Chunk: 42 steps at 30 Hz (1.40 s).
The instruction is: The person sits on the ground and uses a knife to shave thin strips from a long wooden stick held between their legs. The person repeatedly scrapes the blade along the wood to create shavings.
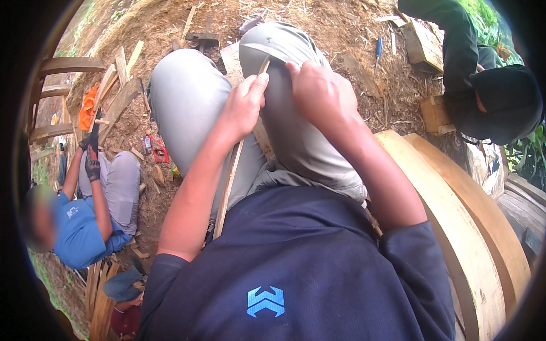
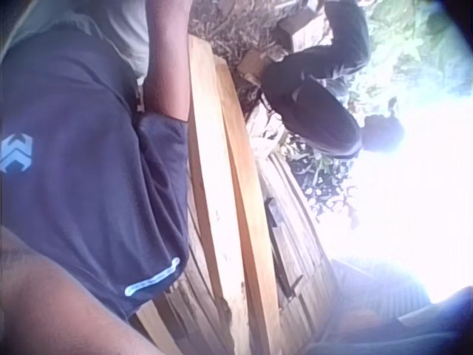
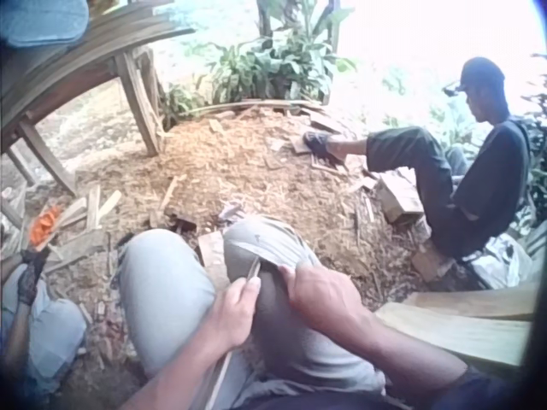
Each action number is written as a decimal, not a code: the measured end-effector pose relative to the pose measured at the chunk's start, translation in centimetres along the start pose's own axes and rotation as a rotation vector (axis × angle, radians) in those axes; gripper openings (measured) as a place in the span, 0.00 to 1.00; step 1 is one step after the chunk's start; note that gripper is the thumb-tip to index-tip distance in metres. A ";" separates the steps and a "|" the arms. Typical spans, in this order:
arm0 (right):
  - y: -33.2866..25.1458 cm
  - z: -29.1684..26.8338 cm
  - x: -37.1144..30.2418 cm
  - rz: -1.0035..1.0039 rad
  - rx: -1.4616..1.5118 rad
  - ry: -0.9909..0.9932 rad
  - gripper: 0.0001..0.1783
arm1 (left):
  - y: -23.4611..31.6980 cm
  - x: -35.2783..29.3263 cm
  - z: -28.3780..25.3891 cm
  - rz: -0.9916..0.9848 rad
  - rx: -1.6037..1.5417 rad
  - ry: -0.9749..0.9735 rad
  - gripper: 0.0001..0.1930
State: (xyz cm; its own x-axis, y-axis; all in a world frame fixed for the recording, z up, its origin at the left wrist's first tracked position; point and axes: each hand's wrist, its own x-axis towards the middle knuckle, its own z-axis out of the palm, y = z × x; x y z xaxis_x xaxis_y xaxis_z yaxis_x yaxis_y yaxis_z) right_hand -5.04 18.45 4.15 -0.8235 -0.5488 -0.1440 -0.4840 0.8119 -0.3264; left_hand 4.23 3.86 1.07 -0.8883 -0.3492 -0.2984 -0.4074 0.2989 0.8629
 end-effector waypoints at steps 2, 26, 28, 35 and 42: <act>1.1 -0.1 -0.2 -0.069 0.027 -0.015 0.30 | -0.2 0.0 0.1 -0.056 -0.109 0.007 0.24; -0.3 -2.2 -1.1 -0.038 -0.137 -0.087 0.28 | -0.1 0.8 -0.1 0.017 0.006 -0.028 0.27; -1.0 -1.5 -0.8 0.025 -0.087 -0.076 0.29 | 0.2 0.6 -0.1 0.012 0.024 -0.033 0.28; -0.9 1.1 0.0 0.025 -0.042 0.035 0.28 | -0.5 0.5 0.2 0.045 0.053 0.026 0.27; 2.7 1.3 0.1 -0.274 -0.035 0.088 0.28 | 0.1 0.3 -0.2 -0.011 0.050 -0.025 0.29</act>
State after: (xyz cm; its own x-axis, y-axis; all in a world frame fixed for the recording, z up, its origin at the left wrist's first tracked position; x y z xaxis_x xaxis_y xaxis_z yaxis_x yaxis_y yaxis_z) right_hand -6.06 20.35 2.06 -0.6825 -0.7304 0.0274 -0.7005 0.6429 -0.3097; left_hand 3.96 3.66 1.18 -0.8884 -0.3307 -0.3184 -0.4267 0.3391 0.8384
